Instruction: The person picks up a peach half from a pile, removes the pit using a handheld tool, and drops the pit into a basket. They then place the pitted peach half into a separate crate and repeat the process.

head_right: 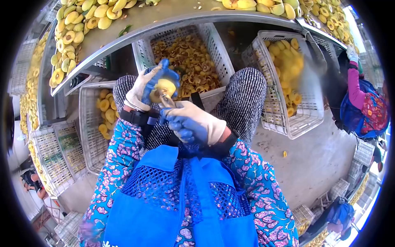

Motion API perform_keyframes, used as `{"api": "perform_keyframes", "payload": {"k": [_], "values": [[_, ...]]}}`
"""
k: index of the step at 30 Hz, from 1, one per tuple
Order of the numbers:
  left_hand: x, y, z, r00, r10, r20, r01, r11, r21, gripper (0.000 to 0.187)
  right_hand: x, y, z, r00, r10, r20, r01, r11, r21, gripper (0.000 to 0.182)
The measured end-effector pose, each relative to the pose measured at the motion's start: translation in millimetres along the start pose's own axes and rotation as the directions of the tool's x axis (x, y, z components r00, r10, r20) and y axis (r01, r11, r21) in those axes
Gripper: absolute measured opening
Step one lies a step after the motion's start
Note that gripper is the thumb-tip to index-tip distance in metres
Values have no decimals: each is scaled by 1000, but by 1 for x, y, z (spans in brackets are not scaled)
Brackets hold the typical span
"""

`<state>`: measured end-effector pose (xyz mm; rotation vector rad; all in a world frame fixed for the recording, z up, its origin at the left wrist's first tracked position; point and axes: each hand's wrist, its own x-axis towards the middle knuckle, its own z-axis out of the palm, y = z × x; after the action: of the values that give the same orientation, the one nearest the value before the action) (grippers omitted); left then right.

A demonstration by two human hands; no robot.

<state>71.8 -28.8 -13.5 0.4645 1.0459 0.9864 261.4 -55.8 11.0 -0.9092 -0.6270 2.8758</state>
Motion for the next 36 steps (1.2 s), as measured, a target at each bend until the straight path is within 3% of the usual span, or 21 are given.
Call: {"api": "perform_keyframes", "payload": {"k": [1, 2, 5, 6, 7, 8, 9, 10, 11, 17, 18, 20, 23, 25, 27, 28, 29, 31, 33, 34, 36], "values": [[2, -1, -1, 1000, 15, -7, -15, 999, -53, 31, 1, -1, -2, 999, -10, 46, 6, 996, 86, 22], [-2, -8, 4, 985, 170, -12, -169, 965, -202, 31, 0, -2, 1, 999, -19, 41, 11, 980, 197, 21], [-2, -21, 9, 934, 217, -285, -275, 943, -185, 28, 4, 1, 5, 995, -71, -69, 70, 997, -24, 21], [4, -24, 2, 930, 206, -305, -242, 967, -85, 26, 8, 1, 10, 982, -81, -169, 54, 985, -163, 19], [-11, -10, 13, 976, 108, -189, -127, 988, -90, 25, 11, 5, 13, 964, -155, -216, 101, 966, -239, 16], [-5, -16, 9, 958, 228, -175, -218, 973, 73, 24, 14, 5, 10, 978, -134, -158, 93, 966, -243, 15], [13, -25, -7, 976, 184, -119, -170, 978, 122, 23, 15, 3, 2, 986, -124, -114, 92, 962, -256, 15], [3, -9, 15, 988, 103, -112, -101, 995, 24, 22, 14, 9, -4, 994, -29, 104, 17, 993, 116, 18], [15, -8, 15, 990, 115, -85, -107, 990, 97, 21, 7, 3, -15, 941, -42, 336, -113, 896, 430, 21], [21, -2, 27, 958, 235, -166, -234, 972, 29, 21, 19, 7, -21, 842, -239, 483, -154, 752, 641, 30], [23, 1, 31, 938, 258, -230, -266, 964, -5, 20, 28, 7, -22, 787, -310, 533, -162, 730, 664, 31], [28, 6, 31, 859, 319, -401, -387, 917, -100, 17, 34, 4, -24, 782, -325, 532, -119, 760, 639, 33], [14, 31, 9, 852, 375, -366, -482, 835, -267, 27, 26, -5, -19, 801, -322, 504, -51, 803, 594, 32], [1, 48, -34, 724, 483, -493, -613, 778, -136, 35, 16, -16, -17, 899, -311, 309, 129, 861, 491, 29], [-40, 69, -47, 658, 493, -569, -667, 732, -138, 31, 16, -28, -19, 949, -310, -53, 314, 946, 86, 27], [-50, 74, -74, 510, 596, -621, -697, 709, 109, 28, 40, -19, -36, 836, -482, -262, 399, 862, -312, 29], [-56, 79, -100, 354, 699, -622, -678, 650, 344, 27, 56, -10, -55, 582, -757, -296, 155, 461, -874, 31], [-63, 96, -109, 219, 779, -588, -289, 627, 723, 27, 63, -4, -78, 692, -590, -415, -252, 341, -906, 30], [-37, 106, -114, 181, 847, -500, -459, 522, 719, 28, 76, 14, -97, 733, -557, -391, -222, 347, -911, 29], [-24, 118, -59, 237, 913, -331, -343, 398, 851, 29, 72, 10, -89, 717, -544, -435, -230, 404, -885, 28], [22, 123, 17, 457, 870, -185, -503, 424, 753, 30, 76, 16, -98, 709, -574, -410, -261, 326, -909, 26]]}}
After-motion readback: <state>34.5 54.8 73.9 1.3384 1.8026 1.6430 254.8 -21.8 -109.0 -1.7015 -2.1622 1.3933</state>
